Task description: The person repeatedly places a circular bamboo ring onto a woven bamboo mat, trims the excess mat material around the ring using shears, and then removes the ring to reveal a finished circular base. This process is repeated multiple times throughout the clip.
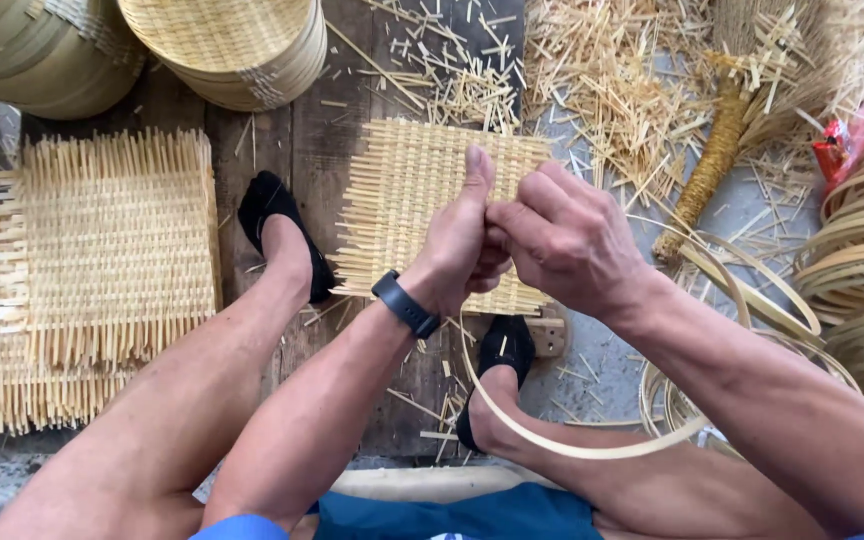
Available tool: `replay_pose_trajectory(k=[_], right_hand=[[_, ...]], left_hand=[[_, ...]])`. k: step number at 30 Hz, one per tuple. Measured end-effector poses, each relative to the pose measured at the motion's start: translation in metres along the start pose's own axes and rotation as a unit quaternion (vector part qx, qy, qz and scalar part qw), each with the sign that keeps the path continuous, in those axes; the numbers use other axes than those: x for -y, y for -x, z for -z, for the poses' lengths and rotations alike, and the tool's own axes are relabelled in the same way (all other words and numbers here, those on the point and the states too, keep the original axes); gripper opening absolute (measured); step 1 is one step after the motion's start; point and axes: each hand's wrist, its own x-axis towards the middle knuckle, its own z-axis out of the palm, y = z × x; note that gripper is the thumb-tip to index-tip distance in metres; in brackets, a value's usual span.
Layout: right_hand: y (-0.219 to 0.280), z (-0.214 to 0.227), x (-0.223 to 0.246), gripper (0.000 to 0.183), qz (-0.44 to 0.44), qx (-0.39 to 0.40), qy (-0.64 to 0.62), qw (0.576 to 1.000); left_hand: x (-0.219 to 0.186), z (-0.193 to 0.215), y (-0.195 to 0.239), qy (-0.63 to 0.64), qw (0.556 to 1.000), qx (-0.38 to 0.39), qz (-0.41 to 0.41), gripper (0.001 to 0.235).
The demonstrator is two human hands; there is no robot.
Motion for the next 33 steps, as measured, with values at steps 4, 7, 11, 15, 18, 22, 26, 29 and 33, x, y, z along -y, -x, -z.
replay_pose_trajectory(k=[4,7,11,15,18,22,26,29,33], right_hand=[[0.004,-0.010,-0.025,0.010,-0.011,-0.002,0.010,1.000],[0.013,-0.004,-0.056,0.029,-0.122,-0.013,-0.062,0.991],[0.043,-0.009,-0.075,0.043,-0.441,-0.136,-0.474,0.750],[0.096,-0.056,-0.094,0.041,-0.471,-0.198,-0.692,0.510],[0.093,-0.054,-0.090,0.040,-0.451,-0.151,-0.686,0.550],[0.082,-0.053,-0.082,0.039,-0.488,-0.094,-0.628,0.599],[0.097,-0.066,-0.089,0.042,-0.528,-0.147,-0.616,0.565],[0.112,-0.072,-0.101,0.044,-0.537,-0.173,-0.622,0.543],[0.113,-0.071,-0.109,0.040,-0.529,-0.176,-0.636,0.533]], left_hand=[[0.006,0.016,-0.017,-0.005,1.000,0.005,-0.027,0.071],[-0.002,0.047,-0.024,-0.003,0.994,0.029,-0.109,0.053],[-0.005,0.093,-0.034,0.208,0.952,0.004,-0.226,0.036],[-0.009,0.114,-0.029,0.191,0.959,-0.012,-0.208,0.029],[-0.031,0.103,-0.020,-0.007,0.987,-0.040,-0.154,0.028],[-0.029,0.096,-0.027,-0.070,0.989,-0.061,-0.116,0.030],[-0.011,0.109,-0.045,0.077,0.988,-0.061,-0.117,0.035],[-0.002,0.119,-0.049,0.128,0.986,-0.063,-0.091,0.037],[-0.001,0.120,-0.046,0.125,0.987,-0.053,-0.083,0.036]])
